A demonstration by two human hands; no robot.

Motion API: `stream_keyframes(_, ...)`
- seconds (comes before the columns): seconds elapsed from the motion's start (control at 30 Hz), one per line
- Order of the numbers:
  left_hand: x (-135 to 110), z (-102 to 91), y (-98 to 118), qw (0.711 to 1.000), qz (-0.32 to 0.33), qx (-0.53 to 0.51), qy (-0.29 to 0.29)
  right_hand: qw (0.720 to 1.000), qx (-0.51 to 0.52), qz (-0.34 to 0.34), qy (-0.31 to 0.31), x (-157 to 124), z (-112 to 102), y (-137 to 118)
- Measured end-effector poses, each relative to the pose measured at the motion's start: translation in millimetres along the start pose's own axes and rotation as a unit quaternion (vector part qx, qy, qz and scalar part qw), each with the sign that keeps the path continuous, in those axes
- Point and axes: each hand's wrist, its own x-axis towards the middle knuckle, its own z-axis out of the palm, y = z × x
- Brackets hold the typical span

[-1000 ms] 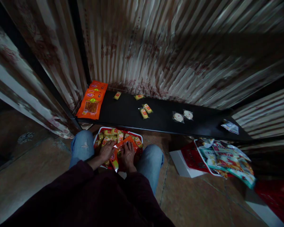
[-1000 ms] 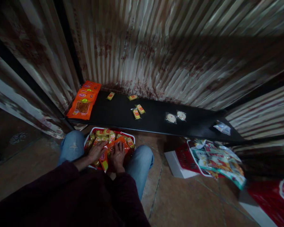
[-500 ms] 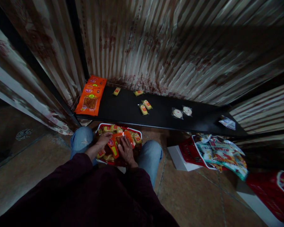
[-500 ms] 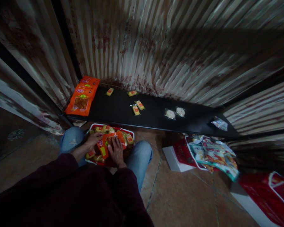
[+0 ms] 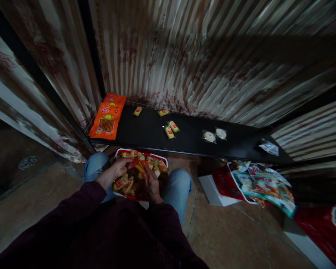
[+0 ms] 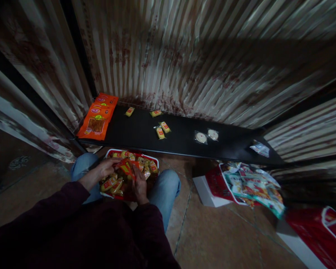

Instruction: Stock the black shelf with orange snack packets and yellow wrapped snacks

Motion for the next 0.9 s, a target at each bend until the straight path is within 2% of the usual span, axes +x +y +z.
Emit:
stream_keyframes(0.2,-12,5.6,21,0.993,-0.093,-0.074,-0.004,0.982,0.069,0.144,0.1,10,-24,-11)
stream_keyframes(0.33,-18,12.9,21,0.996,-0.079,-0.032,0.015,0.948,0.195,0.211,0.135,20,-36,-19)
stream_keyframes(0.47,-22,21.5,12,0.997,-0.067,-0.006,-0.027,0.904,0.326,0.244,0.134,27,-34,-20)
stream_keyframes(0.57,-26,25.2,10,0.995,-0.072,-0.013,-0.074,0.88,0.372,0.264,0.129,28,-29,-20)
stream_keyframes(0.7,-31,26.7,11,0.991,-0.065,-0.032,-0.112,0.863,0.394,0.293,0.115,28,-30,-20)
stream_keyframes(0.9,-33,26.5,12,0.994,-0.046,-0.036,-0.095,0.861,0.411,0.279,0.109,33,-36,-20)
